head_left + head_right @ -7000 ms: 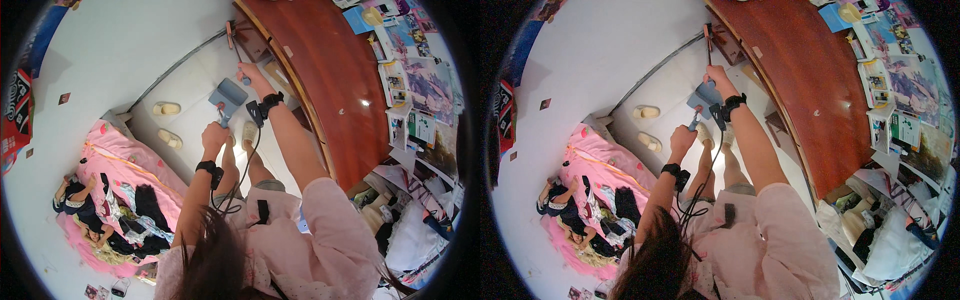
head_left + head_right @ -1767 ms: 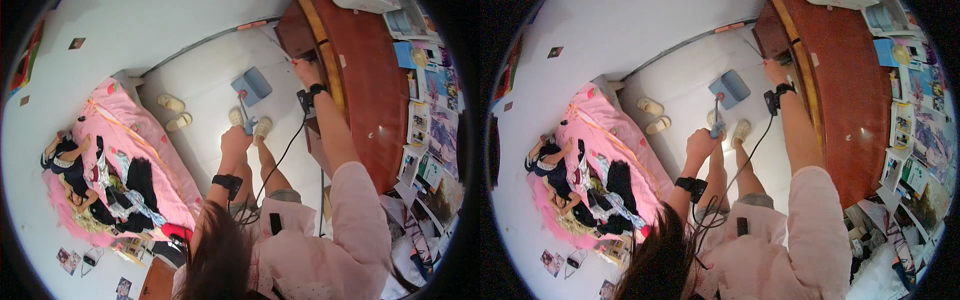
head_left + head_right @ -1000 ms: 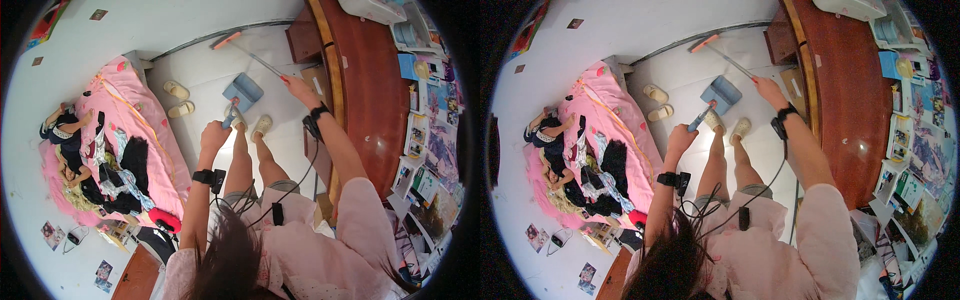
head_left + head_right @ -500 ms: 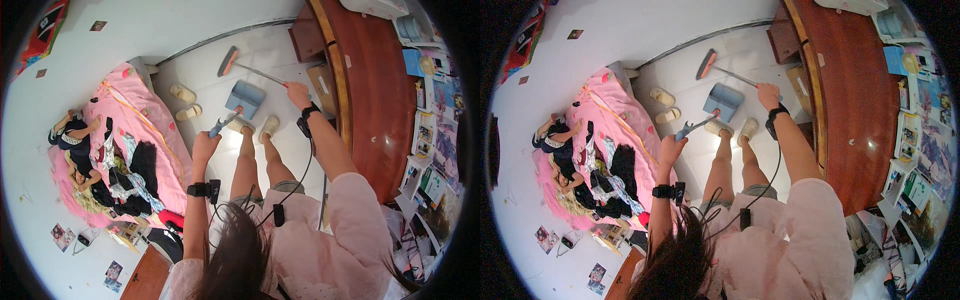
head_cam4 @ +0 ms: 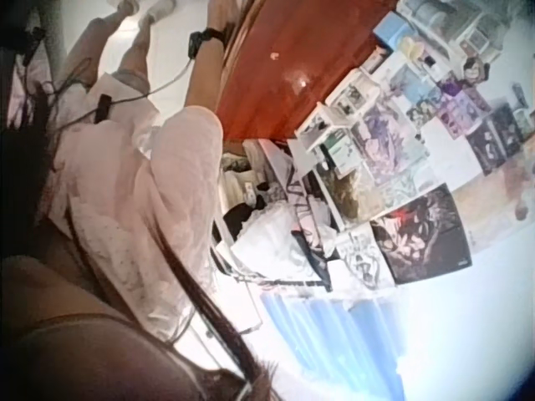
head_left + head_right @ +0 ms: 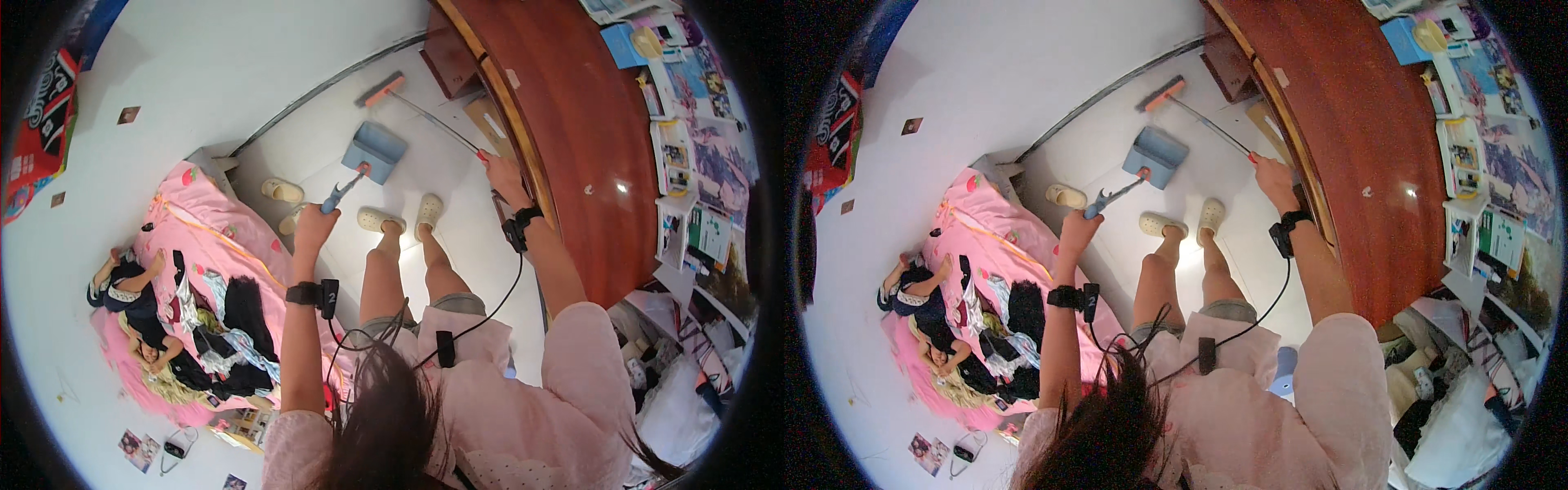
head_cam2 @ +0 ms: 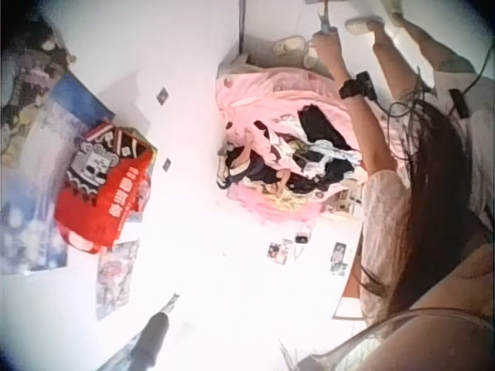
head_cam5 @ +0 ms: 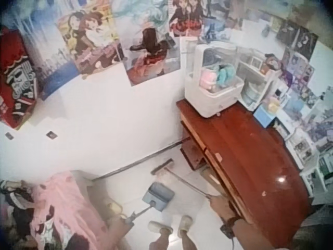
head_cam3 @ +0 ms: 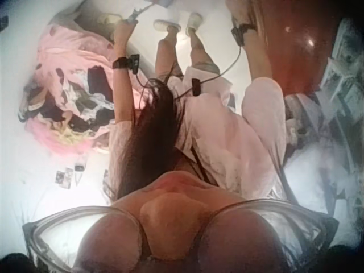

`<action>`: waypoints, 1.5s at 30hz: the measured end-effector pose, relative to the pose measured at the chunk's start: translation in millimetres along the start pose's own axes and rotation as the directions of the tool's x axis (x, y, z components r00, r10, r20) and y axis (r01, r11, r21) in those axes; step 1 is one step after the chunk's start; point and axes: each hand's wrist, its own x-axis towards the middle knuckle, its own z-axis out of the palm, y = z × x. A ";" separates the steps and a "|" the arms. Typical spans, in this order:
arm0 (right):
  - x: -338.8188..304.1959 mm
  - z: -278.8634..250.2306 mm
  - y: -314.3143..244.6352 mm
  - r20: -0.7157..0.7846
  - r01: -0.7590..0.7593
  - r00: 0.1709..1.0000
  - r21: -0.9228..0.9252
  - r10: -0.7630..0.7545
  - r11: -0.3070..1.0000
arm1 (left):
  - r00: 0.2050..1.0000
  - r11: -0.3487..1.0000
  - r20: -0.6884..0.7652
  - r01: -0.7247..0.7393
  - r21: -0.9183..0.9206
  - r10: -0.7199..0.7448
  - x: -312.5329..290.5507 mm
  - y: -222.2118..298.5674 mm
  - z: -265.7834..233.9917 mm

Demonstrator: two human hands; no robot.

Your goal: The person sweeps the tiled floor using a broom and a dustpan, gathering small debris and sweeping it into the pan.

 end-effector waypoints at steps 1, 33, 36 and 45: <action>-1.8 -1.3 -3.4 -0.025 -0.021 0.999 0.067 0.023 0.998 | 1.000 1.000 0.014 -0.010 0.003 0.010 4.6 4.8 -3.3; -45.3 36.6 -182.6 0.685 -0.518 0.723 0.627 -0.093 0.582 | 1.000 0.979 0.016 -0.013 0.204 0.010 42.8 -31.9 -11.9; -56.2 3.6 -160.6 0.685 -0.574 0.715 0.691 -0.143 0.439 | 1.000 0.980 -0.012 -0.026 0.197 0.029 38.0 -39.4 -8.0; -35.3 1.3 -158.9 0.284 -0.213 0.959 0.747 -0.012 0.630 | 0.998 0.990 0.050 -0.041 0.133 0.035 35.1 -74.8 -31.9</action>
